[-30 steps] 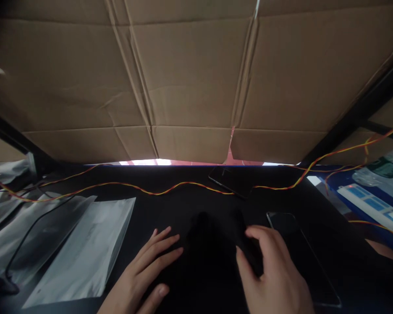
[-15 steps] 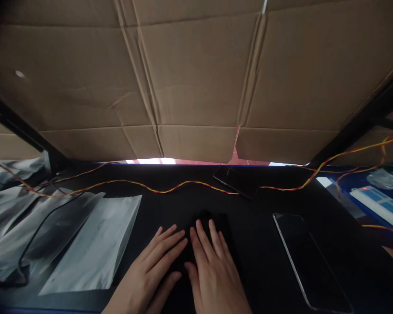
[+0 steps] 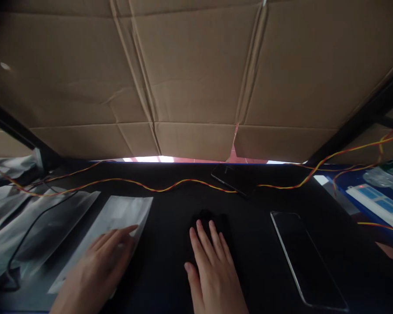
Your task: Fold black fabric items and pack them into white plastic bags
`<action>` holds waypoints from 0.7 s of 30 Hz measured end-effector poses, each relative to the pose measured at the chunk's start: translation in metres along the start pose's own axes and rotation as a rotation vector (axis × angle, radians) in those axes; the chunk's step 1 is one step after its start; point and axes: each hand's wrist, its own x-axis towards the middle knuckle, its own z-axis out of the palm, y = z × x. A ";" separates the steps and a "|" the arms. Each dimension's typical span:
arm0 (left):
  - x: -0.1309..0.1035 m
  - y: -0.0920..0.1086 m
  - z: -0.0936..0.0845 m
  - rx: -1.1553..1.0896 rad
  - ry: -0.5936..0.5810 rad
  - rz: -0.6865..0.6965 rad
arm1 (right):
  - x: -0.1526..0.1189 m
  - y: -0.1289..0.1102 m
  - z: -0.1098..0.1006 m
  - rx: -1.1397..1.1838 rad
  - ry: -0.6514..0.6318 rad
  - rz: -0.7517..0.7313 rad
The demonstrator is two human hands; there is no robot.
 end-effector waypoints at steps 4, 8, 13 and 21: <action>0.003 0.046 0.006 -0.259 -0.047 0.075 | 0.003 -0.010 -0.005 0.054 0.164 -0.006; 0.003 0.071 0.007 -0.378 -0.030 0.070 | 0.008 -0.024 -0.005 0.081 0.179 -0.070; 0.008 0.071 0.000 -0.256 0.214 0.082 | 0.013 -0.022 -0.005 0.075 0.008 -0.164; 0.020 0.065 -0.005 -0.286 0.170 0.182 | 0.008 0.010 -0.045 0.012 -0.118 -0.192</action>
